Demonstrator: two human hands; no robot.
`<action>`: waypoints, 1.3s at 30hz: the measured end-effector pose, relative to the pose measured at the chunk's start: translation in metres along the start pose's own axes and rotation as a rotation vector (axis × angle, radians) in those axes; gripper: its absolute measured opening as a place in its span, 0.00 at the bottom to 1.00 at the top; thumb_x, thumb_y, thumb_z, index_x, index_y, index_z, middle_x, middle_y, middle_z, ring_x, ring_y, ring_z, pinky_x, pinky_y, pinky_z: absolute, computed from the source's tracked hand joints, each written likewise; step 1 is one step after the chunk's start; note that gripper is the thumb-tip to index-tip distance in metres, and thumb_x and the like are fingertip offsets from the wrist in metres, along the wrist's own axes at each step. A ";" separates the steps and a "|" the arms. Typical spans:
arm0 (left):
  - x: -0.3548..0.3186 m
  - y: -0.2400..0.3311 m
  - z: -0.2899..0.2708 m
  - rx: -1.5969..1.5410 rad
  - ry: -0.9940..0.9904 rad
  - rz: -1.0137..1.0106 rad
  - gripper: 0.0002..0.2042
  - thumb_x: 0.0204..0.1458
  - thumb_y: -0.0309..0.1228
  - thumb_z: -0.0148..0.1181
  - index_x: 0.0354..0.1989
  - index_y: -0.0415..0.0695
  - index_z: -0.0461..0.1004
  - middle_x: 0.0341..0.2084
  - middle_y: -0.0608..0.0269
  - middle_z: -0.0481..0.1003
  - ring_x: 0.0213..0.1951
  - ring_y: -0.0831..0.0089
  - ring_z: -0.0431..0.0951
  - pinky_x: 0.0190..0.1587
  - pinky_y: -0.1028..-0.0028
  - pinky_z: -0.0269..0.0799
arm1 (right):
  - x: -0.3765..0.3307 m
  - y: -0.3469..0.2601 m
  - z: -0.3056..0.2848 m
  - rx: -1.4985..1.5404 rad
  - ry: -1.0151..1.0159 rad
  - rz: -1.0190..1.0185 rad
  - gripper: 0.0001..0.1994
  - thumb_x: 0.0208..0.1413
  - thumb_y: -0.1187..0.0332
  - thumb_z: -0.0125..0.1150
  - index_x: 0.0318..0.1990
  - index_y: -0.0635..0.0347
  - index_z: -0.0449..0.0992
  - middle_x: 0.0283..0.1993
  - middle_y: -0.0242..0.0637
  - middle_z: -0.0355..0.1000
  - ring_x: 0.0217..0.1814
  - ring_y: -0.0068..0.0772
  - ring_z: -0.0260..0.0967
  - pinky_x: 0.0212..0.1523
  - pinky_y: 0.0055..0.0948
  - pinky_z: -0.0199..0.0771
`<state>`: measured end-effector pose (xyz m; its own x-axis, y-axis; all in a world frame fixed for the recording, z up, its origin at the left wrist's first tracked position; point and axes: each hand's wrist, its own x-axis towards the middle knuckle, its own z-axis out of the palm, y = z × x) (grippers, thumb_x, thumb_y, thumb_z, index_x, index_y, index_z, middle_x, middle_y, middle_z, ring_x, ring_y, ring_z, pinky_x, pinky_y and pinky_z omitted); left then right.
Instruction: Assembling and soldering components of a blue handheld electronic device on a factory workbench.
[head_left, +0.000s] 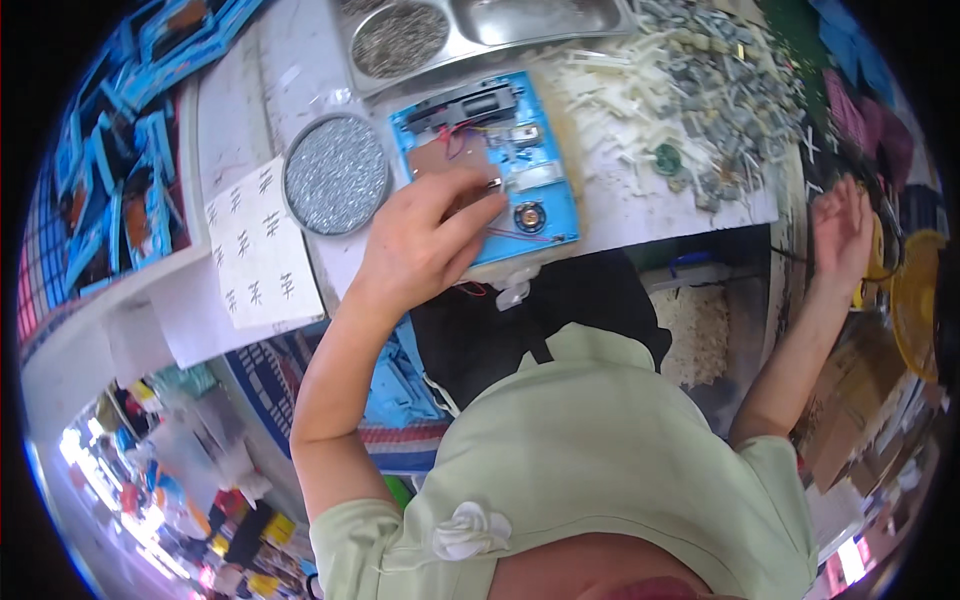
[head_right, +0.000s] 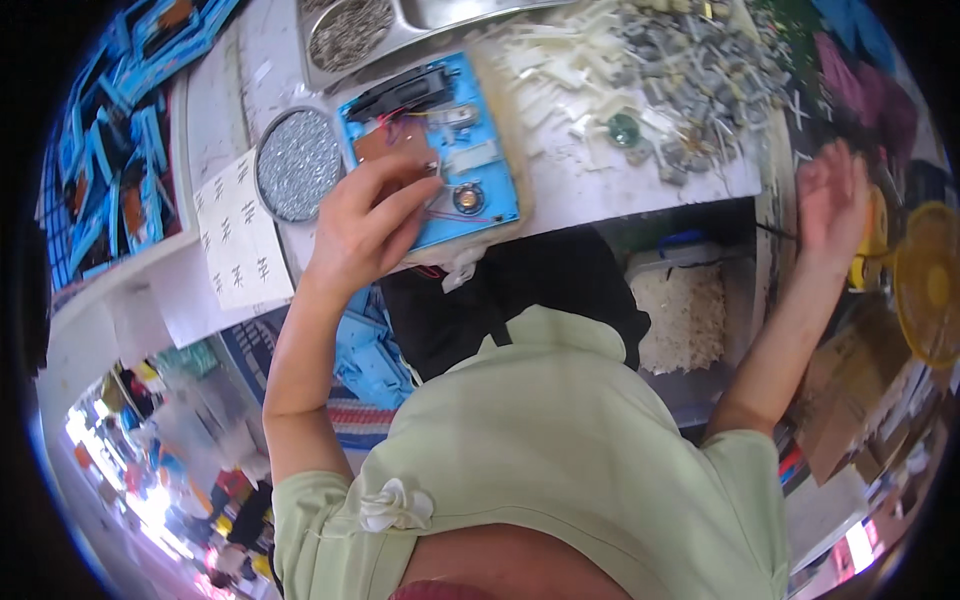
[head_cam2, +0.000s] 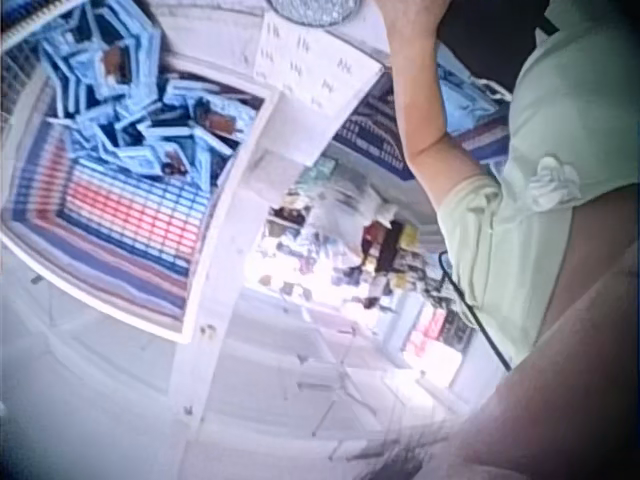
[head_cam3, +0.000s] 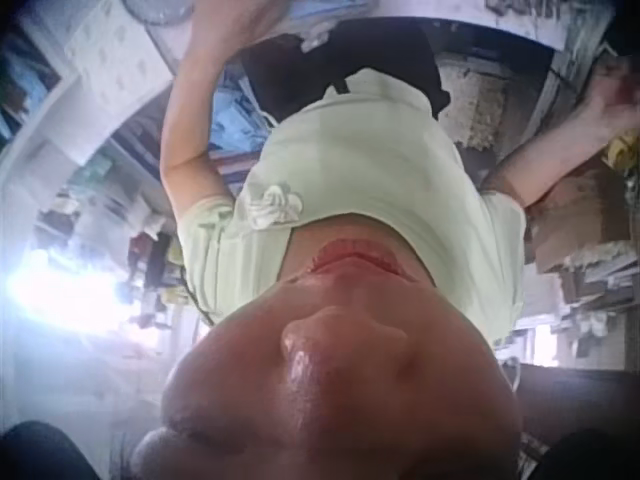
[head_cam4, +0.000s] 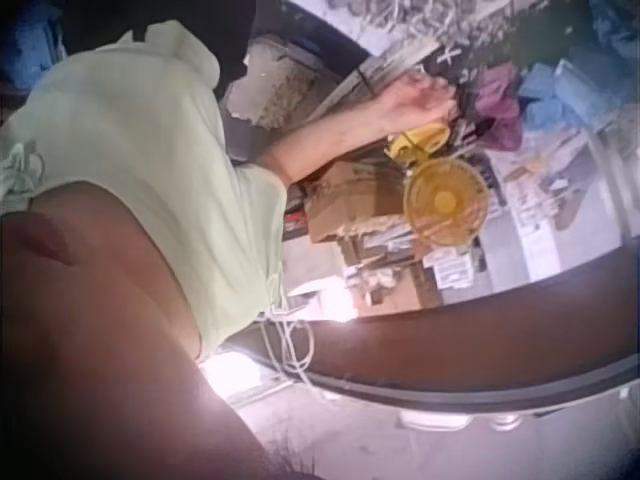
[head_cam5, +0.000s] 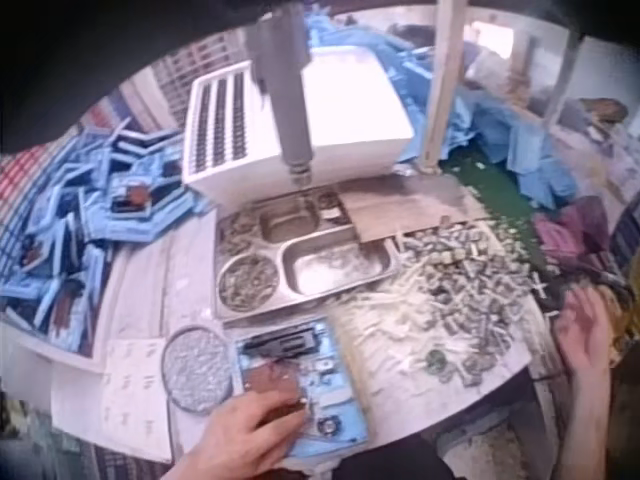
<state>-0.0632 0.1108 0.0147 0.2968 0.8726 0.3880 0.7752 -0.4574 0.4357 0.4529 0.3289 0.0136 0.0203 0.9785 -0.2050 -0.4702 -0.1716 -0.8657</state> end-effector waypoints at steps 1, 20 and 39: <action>-0.001 0.001 0.000 -0.018 0.012 -0.007 0.21 0.41 0.23 0.67 0.48 0.47 0.79 0.46 0.57 0.76 0.43 0.60 0.79 0.42 0.63 0.77 | -0.013 0.017 0.007 0.042 -0.175 0.048 0.20 0.65 0.65 0.62 0.60 0.65 0.72 0.45 0.39 0.77 0.40 0.24 0.72 0.42 0.25 0.75; 0.042 -0.001 0.016 0.147 0.226 -0.095 0.13 0.43 0.33 0.68 0.40 0.49 0.82 0.35 0.67 0.72 0.38 0.66 0.74 0.46 0.63 0.64 | -0.078 0.143 0.291 -1.605 -0.764 -0.650 0.14 0.51 0.56 0.64 0.27 0.59 0.79 0.26 0.43 0.77 0.31 0.50 0.78 0.33 0.45 0.77; 0.037 -0.002 0.026 0.184 0.265 -0.078 0.13 0.42 0.35 0.68 0.38 0.48 0.83 0.38 0.69 0.73 0.46 0.67 0.71 0.55 0.56 0.57 | -0.057 0.131 0.297 -1.469 -0.859 0.008 0.11 0.54 0.64 0.66 0.29 0.65 0.80 0.27 0.47 0.78 0.31 0.44 0.79 0.34 0.40 0.76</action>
<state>-0.0392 0.1483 0.0066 0.0962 0.8176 0.5677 0.8846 -0.3317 0.3278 0.1278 0.2849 0.0472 -0.6568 0.6679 -0.3502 0.6935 0.3526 -0.6283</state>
